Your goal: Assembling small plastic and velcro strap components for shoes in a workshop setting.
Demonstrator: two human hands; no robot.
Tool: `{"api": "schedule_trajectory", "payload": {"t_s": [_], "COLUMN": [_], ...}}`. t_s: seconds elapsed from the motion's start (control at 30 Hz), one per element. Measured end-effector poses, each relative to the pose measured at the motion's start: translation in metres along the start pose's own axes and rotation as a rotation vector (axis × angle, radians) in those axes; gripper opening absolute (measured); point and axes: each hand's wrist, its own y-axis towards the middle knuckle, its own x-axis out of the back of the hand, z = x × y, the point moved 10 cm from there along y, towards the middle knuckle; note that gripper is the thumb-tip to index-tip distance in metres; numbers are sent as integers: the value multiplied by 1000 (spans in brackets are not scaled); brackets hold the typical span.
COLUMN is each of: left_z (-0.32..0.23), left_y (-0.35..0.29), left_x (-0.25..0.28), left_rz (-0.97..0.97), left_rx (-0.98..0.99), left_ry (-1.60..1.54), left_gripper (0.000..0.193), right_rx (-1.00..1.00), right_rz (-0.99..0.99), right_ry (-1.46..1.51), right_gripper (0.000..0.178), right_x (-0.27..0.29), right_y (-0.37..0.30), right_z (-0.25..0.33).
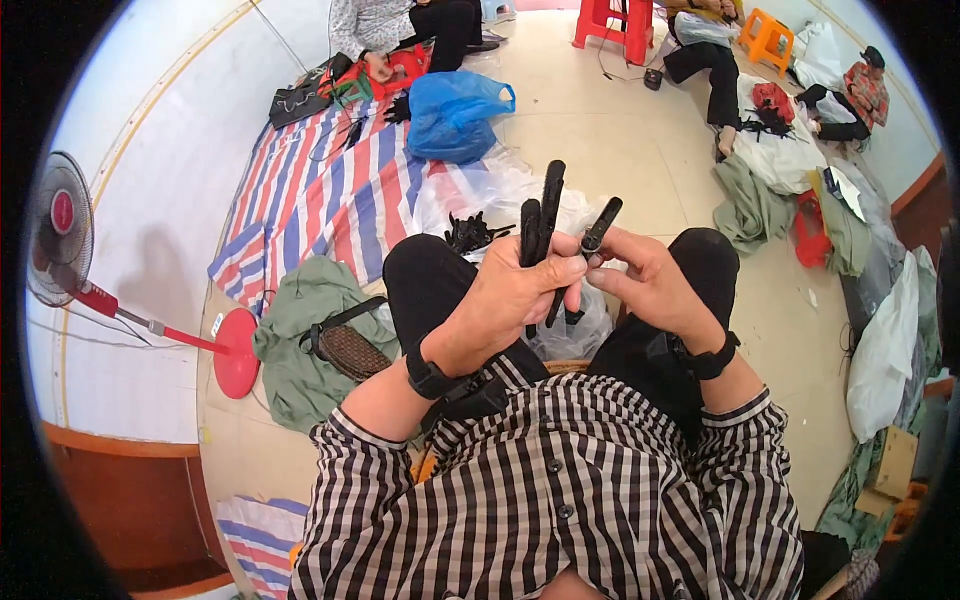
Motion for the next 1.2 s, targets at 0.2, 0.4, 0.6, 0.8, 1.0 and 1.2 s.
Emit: {"api": "schedule_trajectory", "payload": {"t_s": [0.2, 0.4, 0.6, 0.8, 1.0, 1.2], "left_z": [18, 32, 30, 42, 38, 21], "left_y": [0, -5, -16, -22, -8, -8], "left_x": [-8, -5, -20, 0, 16, 5], "left_rz": [39, -44, -69, -230, -241, -191], "left_rx": [65, 124, 75, 5, -113, -168], "left_ry": [47, -64, -41, -19, -12, 89], "left_gripper": [25, 25, 27, 24, 26, 21], "right_rx": [288, 468, 615, 336, -78, -104], "right_rz": [-259, -291, -363, -409, -423, -307], "right_ry": [-282, -832, -917, -627, 100, 332], "right_gripper": [19, 21, 19, 22, 18, 15], "right_x": [14, 11, 16, 35, 40, 13], "right_y": [-4, -4, -8, 5, -6, 1], "right_z": [5, 24, 43, 16, -20, -12]}}
